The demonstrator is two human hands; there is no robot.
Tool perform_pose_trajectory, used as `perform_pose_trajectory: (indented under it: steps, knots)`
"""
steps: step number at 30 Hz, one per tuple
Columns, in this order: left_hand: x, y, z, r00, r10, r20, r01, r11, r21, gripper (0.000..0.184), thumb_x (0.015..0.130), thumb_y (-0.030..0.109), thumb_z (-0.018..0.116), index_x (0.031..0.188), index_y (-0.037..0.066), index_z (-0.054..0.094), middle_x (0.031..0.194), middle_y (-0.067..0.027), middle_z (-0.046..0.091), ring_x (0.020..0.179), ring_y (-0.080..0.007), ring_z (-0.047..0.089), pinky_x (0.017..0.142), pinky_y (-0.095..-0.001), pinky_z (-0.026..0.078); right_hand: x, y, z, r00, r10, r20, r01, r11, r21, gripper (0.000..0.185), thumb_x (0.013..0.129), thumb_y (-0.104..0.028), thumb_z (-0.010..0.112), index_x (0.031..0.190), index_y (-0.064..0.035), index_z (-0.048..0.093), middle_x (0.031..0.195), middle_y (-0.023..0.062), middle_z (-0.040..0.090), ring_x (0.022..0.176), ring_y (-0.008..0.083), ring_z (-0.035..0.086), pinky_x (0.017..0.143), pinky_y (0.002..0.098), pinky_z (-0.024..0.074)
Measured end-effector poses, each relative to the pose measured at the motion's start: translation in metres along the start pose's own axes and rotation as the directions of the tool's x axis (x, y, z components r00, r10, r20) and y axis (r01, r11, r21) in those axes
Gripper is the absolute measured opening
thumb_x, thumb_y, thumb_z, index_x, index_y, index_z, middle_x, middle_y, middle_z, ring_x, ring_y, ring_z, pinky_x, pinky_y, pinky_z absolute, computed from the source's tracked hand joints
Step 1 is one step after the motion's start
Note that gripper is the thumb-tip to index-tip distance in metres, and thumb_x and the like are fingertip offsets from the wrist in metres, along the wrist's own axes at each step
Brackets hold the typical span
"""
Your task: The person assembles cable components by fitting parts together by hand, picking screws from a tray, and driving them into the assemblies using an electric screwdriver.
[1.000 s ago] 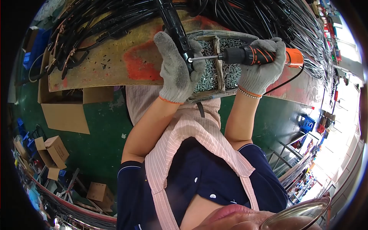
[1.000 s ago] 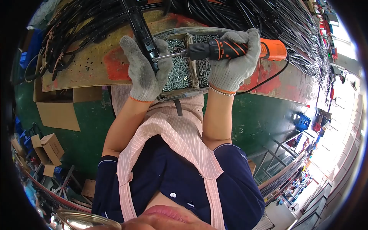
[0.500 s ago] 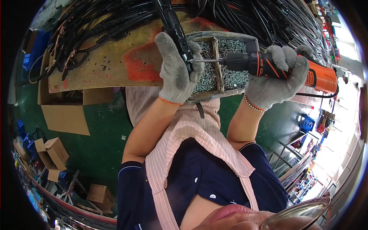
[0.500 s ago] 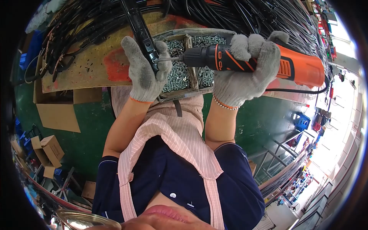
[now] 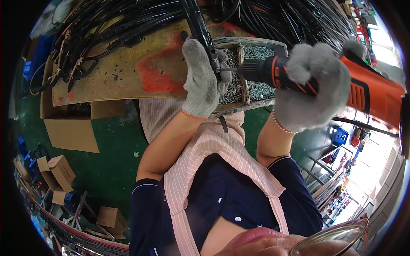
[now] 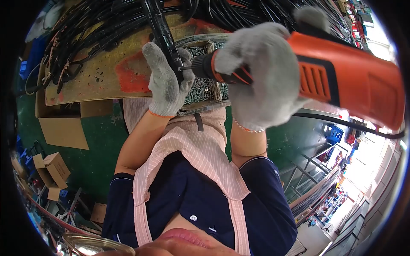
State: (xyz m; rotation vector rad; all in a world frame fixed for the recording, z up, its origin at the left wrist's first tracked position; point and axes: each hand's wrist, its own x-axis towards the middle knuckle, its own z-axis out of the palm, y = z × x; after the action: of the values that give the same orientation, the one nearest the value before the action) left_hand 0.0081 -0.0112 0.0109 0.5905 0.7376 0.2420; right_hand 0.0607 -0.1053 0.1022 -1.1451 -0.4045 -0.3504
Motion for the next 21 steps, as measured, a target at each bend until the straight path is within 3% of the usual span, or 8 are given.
perform_pose_trajectory:
  steps: [2,5,8,11,14,18,19,21]
  knots:
    - [0.002,0.000,-0.007,0.998,-0.014,0.063,0.012,0.999,0.029,0.083,0.083,0.088,0.038,0.084,0.008,0.061,0.064,0.0005,0.054,0.045,-0.0085,0.049,0.038,-0.0205,0.037,0.001,0.001,0.006,1.000,0.000,-0.023,-0.002,0.997,-0.075,0.025,0.088,-0.008,0.061,0.109,0.0027,0.053,0.072,0.0051,0.050,0.055,0.0124,0.046,0.054,0.0253,0.0453]
    - [0.003,-0.001,-0.013,0.990,-0.062,0.126,0.062,0.998,0.001,0.081,0.084,0.086,0.038,0.100,0.010,0.059,0.068,0.0013,0.054,0.044,-0.0077,0.047,0.038,-0.0218,0.036,0.002,0.000,0.013,0.999,0.033,-0.002,-0.033,0.996,-0.078,0.029,0.088,-0.008,0.062,0.113,0.0024,0.052,0.070,0.0037,0.047,0.053,0.0114,0.044,0.050,0.0220,0.0417]
    - [0.001,0.003,-0.003,0.997,0.048,0.065,-0.044,0.997,-0.058,0.077,0.086,0.084,0.037,0.117,0.015,0.052,0.075,0.0013,0.057,0.044,-0.0071,0.045,0.038,-0.0224,0.035,0.004,0.002,0.014,0.981,0.146,0.131,-0.175,0.954,0.242,0.038,0.086,-0.006,0.062,0.122,-0.0013,0.050,0.071,0.0033,0.047,0.054,0.0108,0.044,0.048,0.0216,0.0409]
    - [0.005,0.002,-0.012,0.984,-0.016,0.175,0.025,0.998,-0.051,0.074,0.088,0.083,0.037,0.126,0.020,0.046,0.080,0.0012,0.059,0.046,-0.0064,0.045,0.039,-0.0222,0.036,0.003,0.006,0.007,0.973,0.175,0.148,-0.219,0.898,0.382,0.043,0.085,-0.005,0.063,0.126,-0.0045,0.049,0.073,0.0028,0.048,0.055,0.0110,0.045,0.049,0.0218,0.0415]
    - [0.002,0.006,-0.011,0.981,-0.025,0.193,0.040,0.996,-0.075,0.071,0.090,0.080,0.038,0.125,0.019,0.046,0.079,0.0008,0.059,0.047,-0.0060,0.046,0.041,-0.0217,0.036,0.003,0.003,0.006,0.976,0.166,0.144,-0.209,0.900,0.383,0.038,0.086,-0.006,0.064,0.122,-0.0060,0.052,0.075,0.0023,0.050,0.057,0.0114,0.046,0.052,0.0224,0.0430]
    - [0.006,-0.001,-0.010,0.990,-0.021,0.138,0.033,0.996,-0.084,0.070,0.091,0.077,0.044,0.104,0.009,0.056,0.076,-0.0002,0.057,0.048,-0.0084,0.045,0.045,-0.0219,0.038,0.009,-0.002,0.001,0.982,0.123,0.145,-0.163,0.935,0.316,0.031,0.088,-0.008,0.066,0.116,-0.0080,0.055,0.077,0.0016,0.053,0.060,0.0119,0.048,0.056,0.0232,0.0450]
    - [0.004,0.000,-0.011,0.989,-0.041,0.143,0.055,0.994,-0.093,0.069,0.091,0.075,0.049,0.090,0.006,0.059,0.067,0.0006,0.051,0.048,-0.0094,0.043,0.046,-0.0225,0.036,0.012,-0.004,-0.003,0.982,0.098,0.159,-0.144,0.941,0.307,0.029,0.088,-0.009,0.066,0.115,-0.0085,0.056,0.078,0.0014,0.054,0.061,0.0120,0.049,0.057,0.0233,0.0455]
    - [0.001,0.003,-0.010,0.984,-0.022,0.178,0.030,0.999,-0.039,0.067,0.092,0.072,0.050,0.091,0.006,0.060,0.061,0.0013,0.047,0.047,-0.0090,0.041,0.045,-0.0230,0.035,0.022,-0.015,-0.016,0.977,0.037,0.212,-0.108,0.936,0.335,0.025,0.088,-0.010,0.067,0.112,-0.0095,0.057,0.079,0.0011,0.056,0.062,0.0122,0.050,0.059,0.0237,0.0465]
